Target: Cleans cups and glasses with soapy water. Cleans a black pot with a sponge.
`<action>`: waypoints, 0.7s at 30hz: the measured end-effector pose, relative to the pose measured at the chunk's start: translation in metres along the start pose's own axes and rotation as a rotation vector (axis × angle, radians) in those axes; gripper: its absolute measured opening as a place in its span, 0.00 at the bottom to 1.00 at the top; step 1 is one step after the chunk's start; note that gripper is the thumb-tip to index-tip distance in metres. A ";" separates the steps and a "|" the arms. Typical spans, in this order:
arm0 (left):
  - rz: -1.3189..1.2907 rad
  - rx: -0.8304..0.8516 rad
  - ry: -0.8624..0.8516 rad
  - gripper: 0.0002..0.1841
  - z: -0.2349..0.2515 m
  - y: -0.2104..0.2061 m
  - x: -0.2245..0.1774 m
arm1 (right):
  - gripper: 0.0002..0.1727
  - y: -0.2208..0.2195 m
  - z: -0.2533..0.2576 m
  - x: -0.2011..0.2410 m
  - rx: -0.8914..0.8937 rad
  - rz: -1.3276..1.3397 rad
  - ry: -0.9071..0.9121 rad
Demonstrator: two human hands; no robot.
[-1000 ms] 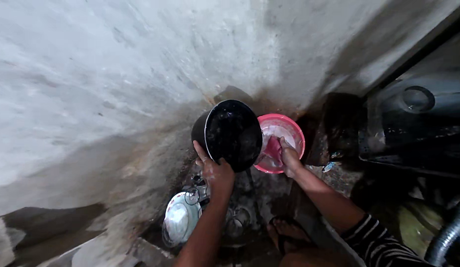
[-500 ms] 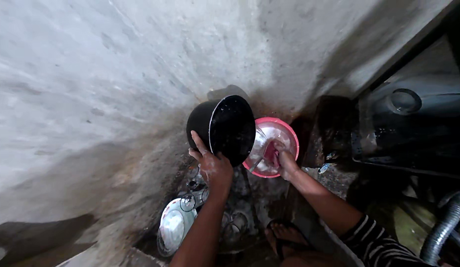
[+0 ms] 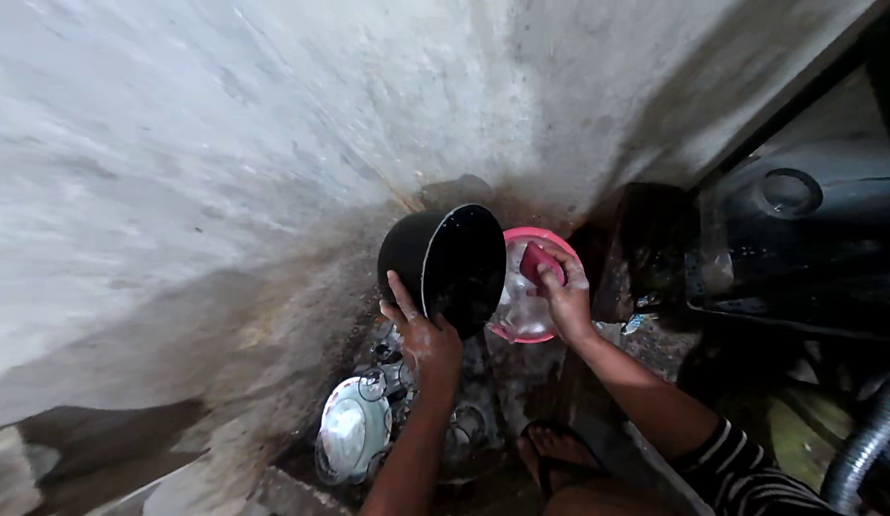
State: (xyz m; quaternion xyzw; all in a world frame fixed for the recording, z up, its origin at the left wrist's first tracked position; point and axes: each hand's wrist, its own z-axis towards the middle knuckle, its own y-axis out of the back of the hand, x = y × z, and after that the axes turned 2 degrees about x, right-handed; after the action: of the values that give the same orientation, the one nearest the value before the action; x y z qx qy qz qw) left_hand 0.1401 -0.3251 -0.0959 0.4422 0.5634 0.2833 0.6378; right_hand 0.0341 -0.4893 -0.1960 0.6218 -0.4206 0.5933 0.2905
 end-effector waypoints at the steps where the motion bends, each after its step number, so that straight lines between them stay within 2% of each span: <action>1: 0.026 -0.001 -0.016 0.49 0.001 0.001 -0.001 | 0.20 0.005 -0.005 -0.005 0.008 -0.016 -0.023; 9: 0.140 -0.090 -0.243 0.50 0.010 0.013 0.002 | 0.24 0.015 -0.031 -0.024 -0.003 0.094 -0.374; 12: 0.145 -0.152 -0.365 0.53 0.016 0.015 -0.001 | 0.24 0.015 -0.029 -0.020 0.030 0.129 -0.418; 14: 0.139 -0.198 -0.453 0.54 0.021 0.017 -0.001 | 0.24 0.017 -0.028 -0.021 0.029 0.083 -0.372; 16: 0.126 -0.214 -0.488 0.54 0.023 0.024 -0.006 | 0.24 0.025 -0.025 -0.021 0.052 -0.239 -0.131; 18: 0.117 -0.205 -0.481 0.57 0.022 0.032 -0.013 | 0.24 0.037 -0.010 -0.015 0.067 -0.749 0.251; 19: 0.115 -0.203 -0.483 0.57 0.021 0.037 -0.016 | 0.24 0.041 0.002 -0.008 0.076 -0.965 0.369; 21: 0.098 -0.234 -0.519 0.56 0.022 0.042 -0.021 | 0.22 0.038 0.028 0.014 0.199 -1.240 0.291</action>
State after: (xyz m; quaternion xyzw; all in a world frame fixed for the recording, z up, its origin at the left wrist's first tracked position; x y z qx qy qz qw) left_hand 0.1628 -0.3294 -0.0497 0.4499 0.3229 0.2541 0.7929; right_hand 0.0138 -0.5342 -0.1906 0.6865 0.1176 0.4297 0.5747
